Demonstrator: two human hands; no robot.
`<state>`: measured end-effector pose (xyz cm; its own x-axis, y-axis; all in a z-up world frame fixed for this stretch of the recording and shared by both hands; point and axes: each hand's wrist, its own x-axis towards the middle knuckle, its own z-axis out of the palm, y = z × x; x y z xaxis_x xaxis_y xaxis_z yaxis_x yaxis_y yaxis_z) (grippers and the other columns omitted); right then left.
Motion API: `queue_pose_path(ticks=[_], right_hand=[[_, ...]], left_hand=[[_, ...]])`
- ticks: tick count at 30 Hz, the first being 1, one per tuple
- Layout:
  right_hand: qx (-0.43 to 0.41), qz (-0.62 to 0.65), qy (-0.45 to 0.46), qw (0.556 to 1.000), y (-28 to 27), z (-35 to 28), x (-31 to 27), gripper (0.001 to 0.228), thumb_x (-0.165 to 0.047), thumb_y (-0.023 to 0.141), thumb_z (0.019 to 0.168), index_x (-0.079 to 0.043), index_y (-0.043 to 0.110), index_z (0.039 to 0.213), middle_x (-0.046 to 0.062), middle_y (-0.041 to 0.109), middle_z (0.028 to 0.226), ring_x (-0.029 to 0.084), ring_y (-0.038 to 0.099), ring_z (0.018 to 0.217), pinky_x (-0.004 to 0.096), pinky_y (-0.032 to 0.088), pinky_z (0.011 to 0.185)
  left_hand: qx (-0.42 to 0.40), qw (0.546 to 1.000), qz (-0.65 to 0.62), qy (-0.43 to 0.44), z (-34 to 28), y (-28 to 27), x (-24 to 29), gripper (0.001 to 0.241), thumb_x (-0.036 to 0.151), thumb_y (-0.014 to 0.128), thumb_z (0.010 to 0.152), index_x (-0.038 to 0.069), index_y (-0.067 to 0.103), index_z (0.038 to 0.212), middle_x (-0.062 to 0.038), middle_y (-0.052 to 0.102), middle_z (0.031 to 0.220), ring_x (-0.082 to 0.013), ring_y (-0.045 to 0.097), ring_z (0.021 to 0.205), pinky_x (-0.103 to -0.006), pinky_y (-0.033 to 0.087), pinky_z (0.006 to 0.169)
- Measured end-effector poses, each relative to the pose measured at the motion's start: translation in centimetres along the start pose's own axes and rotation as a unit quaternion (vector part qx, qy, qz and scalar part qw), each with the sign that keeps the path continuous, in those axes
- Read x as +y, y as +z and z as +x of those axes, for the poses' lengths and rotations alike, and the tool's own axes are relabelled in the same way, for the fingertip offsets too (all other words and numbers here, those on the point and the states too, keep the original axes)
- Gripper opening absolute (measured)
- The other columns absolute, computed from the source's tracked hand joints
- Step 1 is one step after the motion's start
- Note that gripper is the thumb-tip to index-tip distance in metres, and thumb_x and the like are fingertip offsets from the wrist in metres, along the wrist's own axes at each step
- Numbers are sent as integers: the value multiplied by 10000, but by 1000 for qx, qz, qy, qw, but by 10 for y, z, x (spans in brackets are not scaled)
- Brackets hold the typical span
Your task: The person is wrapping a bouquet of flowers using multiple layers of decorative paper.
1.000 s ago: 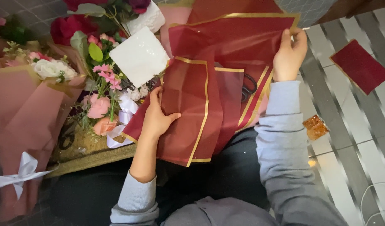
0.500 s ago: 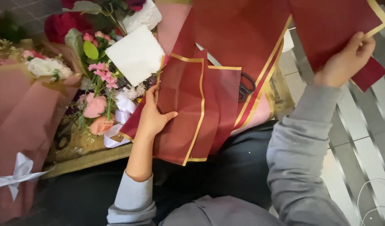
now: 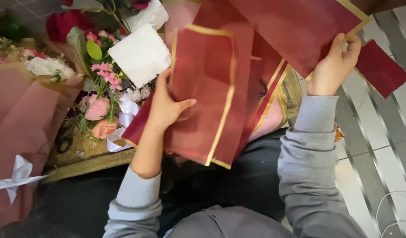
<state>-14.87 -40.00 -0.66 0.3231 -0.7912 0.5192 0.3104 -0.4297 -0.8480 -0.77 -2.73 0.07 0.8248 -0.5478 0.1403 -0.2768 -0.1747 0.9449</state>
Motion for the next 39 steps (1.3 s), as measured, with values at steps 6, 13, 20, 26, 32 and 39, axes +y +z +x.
queue_pose_path(ticks=[6, 13, 20, 26, 32, 39], right_hand=[[14, 102, 38, 994, -10, 6, 16, 207, -179, 478, 1086, -40, 557, 1218, 124, 638, 1188, 211, 628, 1048, 364, 522, 958], [22, 175, 113, 978, 21, -7, -12, 147, -194, 481, 1062, -71, 546, 1110, 85, 647, 1114, 167, 622, 985, 327, 523, 922], [-131, 75, 115, 982, 44, -5, -25, 271, -134, 461, 1104, -41, 512, 1354, 98, 601, 1320, 152, 571, 1146, 289, 467, 1059], [-195, 70, 189, 960, 65, -2, -26, 153, -107, 473, 1128, -90, 536, 1266, 13, 608, 1234, 61, 576, 1082, 191, 488, 1022], [-253, -26, 187, 949, 81, 0, -12, 219, -114, 457, 1155, -50, 510, 1357, 63, 593, 1294, 107, 571, 1120, 220, 483, 1027], [-139, -112, 200, 963, 91, -2, -20, 227, -131, 583, 1178, -218, 537, 1383, -53, 532, 935, 33, 475, 748, 195, 421, 633]], left_hand=[[29, 997, 72, -20, 29, 30, -13, 994, -8, 823, 683, 148, 277, 1499, -166, 579, 1442, -346, 628, 1287, -417, 530, 1014], [14, 984, 175, 37, 50, 47, -29, 1093, 8, 818, 711, 48, 156, 1579, -222, 299, 1623, -419, 381, 1460, -445, 363, 1200], [-42, 962, 268, 23, 43, 38, -25, 914, 260, 772, 850, 70, 238, 1566, -305, 450, 1360, -471, 619, 1088, -487, 545, 912], [-59, 997, -12, 53, 51, -13, 10, 618, 192, 719, 910, -34, 427, 1406, -206, 572, 1290, -301, 595, 1148, -362, 488, 949], [10, 979, -204, 5, 67, -49, -25, 232, 170, 655, 981, -40, 694, 1072, -86, 748, 936, -141, 691, 765, -244, 578, 684], [90, 942, -321, -27, 74, -61, -42, 225, 91, 692, 960, -47, 651, 1133, -111, 735, 953, -149, 693, 711, -233, 587, 657]])
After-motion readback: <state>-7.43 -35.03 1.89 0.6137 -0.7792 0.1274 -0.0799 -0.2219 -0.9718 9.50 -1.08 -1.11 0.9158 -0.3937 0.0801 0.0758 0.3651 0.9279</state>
